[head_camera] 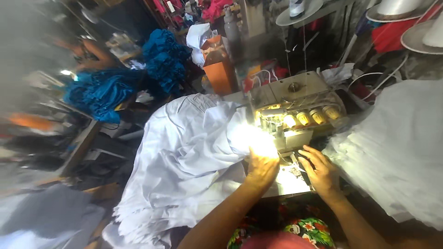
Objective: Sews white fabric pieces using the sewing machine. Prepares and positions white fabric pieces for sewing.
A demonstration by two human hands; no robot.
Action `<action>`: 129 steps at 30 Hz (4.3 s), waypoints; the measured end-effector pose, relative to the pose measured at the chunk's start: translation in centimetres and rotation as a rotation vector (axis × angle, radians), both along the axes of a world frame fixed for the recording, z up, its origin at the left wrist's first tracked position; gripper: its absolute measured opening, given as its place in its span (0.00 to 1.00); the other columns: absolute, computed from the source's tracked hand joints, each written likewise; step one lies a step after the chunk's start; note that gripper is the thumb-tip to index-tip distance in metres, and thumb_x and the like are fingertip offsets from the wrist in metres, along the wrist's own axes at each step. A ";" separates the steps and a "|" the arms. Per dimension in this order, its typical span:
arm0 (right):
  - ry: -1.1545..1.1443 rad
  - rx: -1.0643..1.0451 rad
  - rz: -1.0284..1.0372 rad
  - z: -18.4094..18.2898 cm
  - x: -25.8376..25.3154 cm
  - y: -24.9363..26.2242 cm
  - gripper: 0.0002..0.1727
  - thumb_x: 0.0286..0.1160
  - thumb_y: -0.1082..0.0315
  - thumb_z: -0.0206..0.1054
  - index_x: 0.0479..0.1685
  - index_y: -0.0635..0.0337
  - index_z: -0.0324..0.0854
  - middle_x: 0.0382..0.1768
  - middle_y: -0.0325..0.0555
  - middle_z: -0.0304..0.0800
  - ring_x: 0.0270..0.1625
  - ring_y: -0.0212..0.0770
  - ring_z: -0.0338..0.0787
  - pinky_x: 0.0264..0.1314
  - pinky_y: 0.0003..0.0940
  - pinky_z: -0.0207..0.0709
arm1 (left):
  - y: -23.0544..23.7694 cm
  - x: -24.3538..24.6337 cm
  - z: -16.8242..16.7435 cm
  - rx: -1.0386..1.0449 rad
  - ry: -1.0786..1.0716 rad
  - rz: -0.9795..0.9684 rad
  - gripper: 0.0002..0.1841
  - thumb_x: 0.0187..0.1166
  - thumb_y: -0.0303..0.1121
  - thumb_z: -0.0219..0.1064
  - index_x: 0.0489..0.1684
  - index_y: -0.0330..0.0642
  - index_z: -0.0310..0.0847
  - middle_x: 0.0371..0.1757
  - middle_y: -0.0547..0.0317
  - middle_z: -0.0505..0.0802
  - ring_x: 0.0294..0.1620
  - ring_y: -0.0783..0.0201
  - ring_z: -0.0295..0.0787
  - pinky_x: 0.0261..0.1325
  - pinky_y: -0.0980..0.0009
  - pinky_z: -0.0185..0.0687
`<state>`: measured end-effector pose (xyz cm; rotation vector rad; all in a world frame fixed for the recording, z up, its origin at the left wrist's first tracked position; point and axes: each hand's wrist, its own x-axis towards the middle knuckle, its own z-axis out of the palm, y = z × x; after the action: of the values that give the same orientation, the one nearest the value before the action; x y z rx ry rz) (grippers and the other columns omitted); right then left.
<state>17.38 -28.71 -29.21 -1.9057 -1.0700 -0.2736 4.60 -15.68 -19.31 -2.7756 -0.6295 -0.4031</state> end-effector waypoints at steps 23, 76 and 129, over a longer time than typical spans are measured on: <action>-0.132 -0.197 -0.055 4.3 -1.6 0.2 0.17 0.85 0.68 0.58 0.58 0.73 0.85 0.46 0.68 0.93 0.45 0.67 0.95 0.45 0.58 0.87 | 4.9 -4.9 -1.1 -0.445 -0.265 -0.005 0.09 0.75 0.20 0.66 0.46 0.32 0.91 0.51 0.42 0.93 0.57 0.42 0.90 0.55 0.47 0.86; -0.519 0.089 0.344 9.1 -9.4 7.0 0.10 0.80 0.60 0.67 0.44 0.47 0.95 0.69 0.46 0.90 0.77 0.59 0.81 0.71 0.53 0.76 | 5.9 -23.0 10.5 -0.979 -1.152 -0.314 0.15 0.80 0.44 0.67 0.16 0.67 0.85 0.49 0.80 0.91 0.65 0.68 0.86 0.72 0.61 0.83; -0.369 -0.288 0.187 0.8 2.3 -1.4 0.23 0.82 0.77 0.55 0.68 0.54 0.88 0.51 0.70 0.91 0.49 0.77 0.89 0.49 0.73 0.77 | 3.1 -25.6 7.8 -0.845 -0.905 -0.329 0.18 0.83 0.34 0.62 0.15 0.47 0.77 0.48 0.67 0.90 0.57 0.73 0.87 0.60 0.73 0.86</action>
<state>19.69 -30.13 -28.45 -2.0361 -1.5971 -0.3910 -21.03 -12.54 -11.49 -3.3793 -0.5883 -1.9150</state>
